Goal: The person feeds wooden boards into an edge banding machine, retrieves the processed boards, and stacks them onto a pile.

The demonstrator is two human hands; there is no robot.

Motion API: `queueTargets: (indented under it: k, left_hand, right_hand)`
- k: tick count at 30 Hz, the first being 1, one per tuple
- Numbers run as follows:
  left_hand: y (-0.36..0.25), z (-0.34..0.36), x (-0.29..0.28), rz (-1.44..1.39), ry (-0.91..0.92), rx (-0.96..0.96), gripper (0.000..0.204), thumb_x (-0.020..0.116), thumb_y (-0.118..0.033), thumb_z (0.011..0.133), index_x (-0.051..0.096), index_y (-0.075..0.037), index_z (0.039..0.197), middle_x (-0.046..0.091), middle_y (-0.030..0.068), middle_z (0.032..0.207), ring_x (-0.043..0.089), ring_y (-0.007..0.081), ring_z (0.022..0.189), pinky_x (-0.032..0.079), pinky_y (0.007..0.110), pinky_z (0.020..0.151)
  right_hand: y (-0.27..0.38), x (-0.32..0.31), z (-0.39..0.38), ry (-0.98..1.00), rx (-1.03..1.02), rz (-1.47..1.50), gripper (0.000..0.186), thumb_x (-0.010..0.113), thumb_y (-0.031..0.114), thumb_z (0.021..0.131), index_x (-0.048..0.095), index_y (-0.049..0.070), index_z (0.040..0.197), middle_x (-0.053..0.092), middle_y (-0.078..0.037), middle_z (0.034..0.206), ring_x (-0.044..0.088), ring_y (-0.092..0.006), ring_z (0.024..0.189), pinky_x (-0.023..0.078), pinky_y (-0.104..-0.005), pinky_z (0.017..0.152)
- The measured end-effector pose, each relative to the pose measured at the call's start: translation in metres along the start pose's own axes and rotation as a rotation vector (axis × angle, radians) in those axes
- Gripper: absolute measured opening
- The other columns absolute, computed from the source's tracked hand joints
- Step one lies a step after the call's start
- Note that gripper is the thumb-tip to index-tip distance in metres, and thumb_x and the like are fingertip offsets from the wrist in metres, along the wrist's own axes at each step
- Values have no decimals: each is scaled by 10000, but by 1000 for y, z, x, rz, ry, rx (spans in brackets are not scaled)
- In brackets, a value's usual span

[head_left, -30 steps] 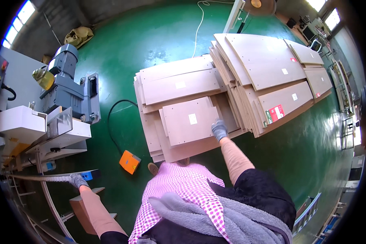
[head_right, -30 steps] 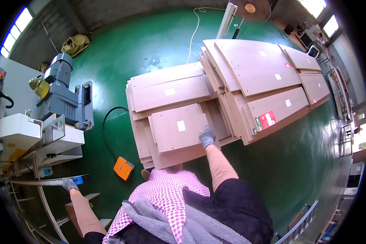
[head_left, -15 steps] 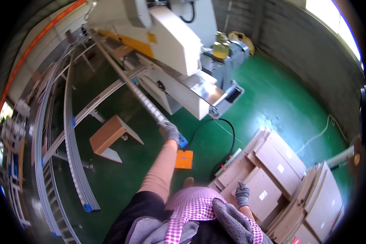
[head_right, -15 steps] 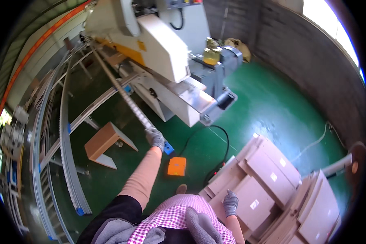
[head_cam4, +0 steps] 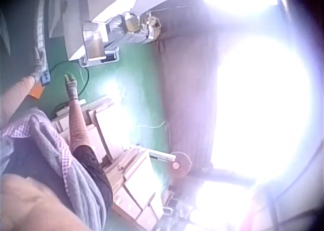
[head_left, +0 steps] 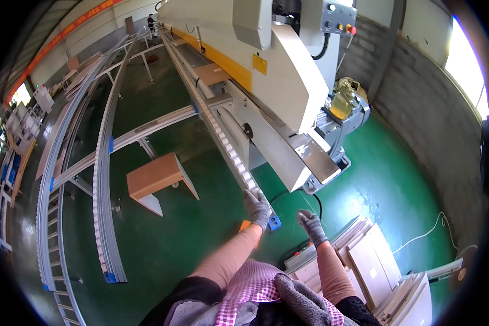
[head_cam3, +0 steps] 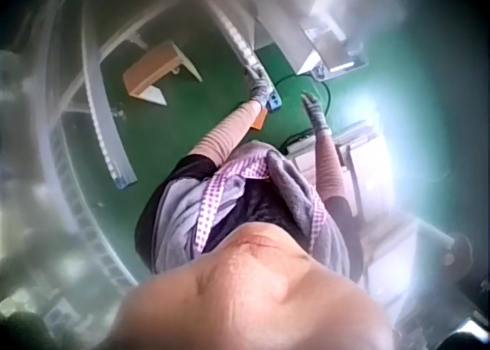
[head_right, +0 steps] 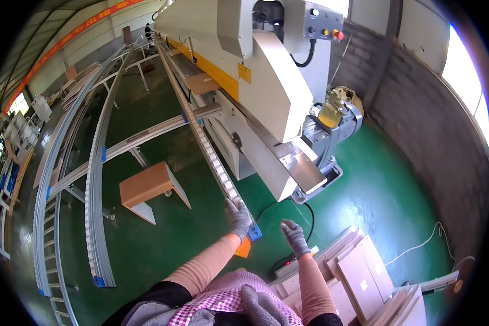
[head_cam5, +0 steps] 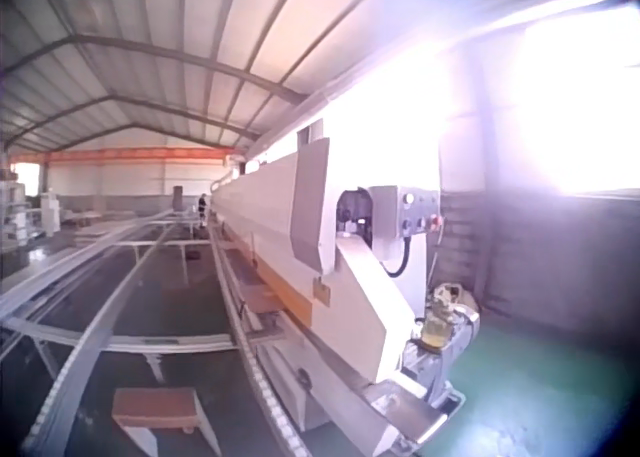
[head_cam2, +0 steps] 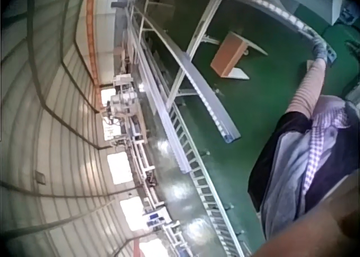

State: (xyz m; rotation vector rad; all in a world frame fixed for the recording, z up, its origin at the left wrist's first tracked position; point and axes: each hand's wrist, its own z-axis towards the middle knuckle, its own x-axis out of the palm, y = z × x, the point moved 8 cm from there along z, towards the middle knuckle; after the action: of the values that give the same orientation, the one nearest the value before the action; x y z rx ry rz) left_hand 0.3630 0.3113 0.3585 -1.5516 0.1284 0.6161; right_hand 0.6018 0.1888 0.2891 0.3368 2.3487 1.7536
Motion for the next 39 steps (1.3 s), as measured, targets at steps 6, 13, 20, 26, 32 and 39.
queueTargets:
  k: [6,13,20,26,32,39]
  left_hand:
    - [15,5,10,36,-1,112,646,462,-311,935,281,137,1364,350,357,1365,360,446,1280,272,438,1106]
    - [-6,7,-6,-172,44,220,668,514,-228,915,197,133,1379,310,351,1368,317,462,1287,241,448,1101]
    - [-11,8,-6,-222,138,227,698,461,-267,943,125,133,1404,178,354,1443,199,460,1356,140,442,1141]
    - [-2,11,7,-170,246,52,780,445,-396,947,94,122,1415,110,356,1464,169,454,1372,132,438,1144]
    - [14,14,10,-252,276,-5,789,440,-423,947,74,76,1437,110,322,1464,180,445,1367,178,453,1129]
    - [-8,11,-1,-104,296,1,772,423,-404,958,48,57,1452,61,297,1495,113,415,1403,121,429,1147]
  right_hand:
    - [63,83,92,217,165,208,555,608,372,900,470,37,1320,561,-177,1256,548,-360,1147,436,-480,967]
    - [112,155,176,325,204,397,693,574,385,918,303,-34,1398,352,-257,1433,379,-395,1310,336,-476,1077]
    - [137,210,232,411,221,685,748,587,412,906,257,-20,1421,232,-231,1504,244,-382,1384,265,-463,1117]
    - [127,241,295,489,208,804,796,597,450,892,184,112,1483,202,-160,1532,252,-324,1389,289,-426,1109]
    - [149,275,318,366,233,889,769,618,448,879,241,97,1450,245,-166,1517,268,-355,1377,293,-442,1098]
    - [159,274,340,294,180,993,803,641,460,858,236,89,1445,232,-149,1524,239,-345,1389,292,-436,1097]
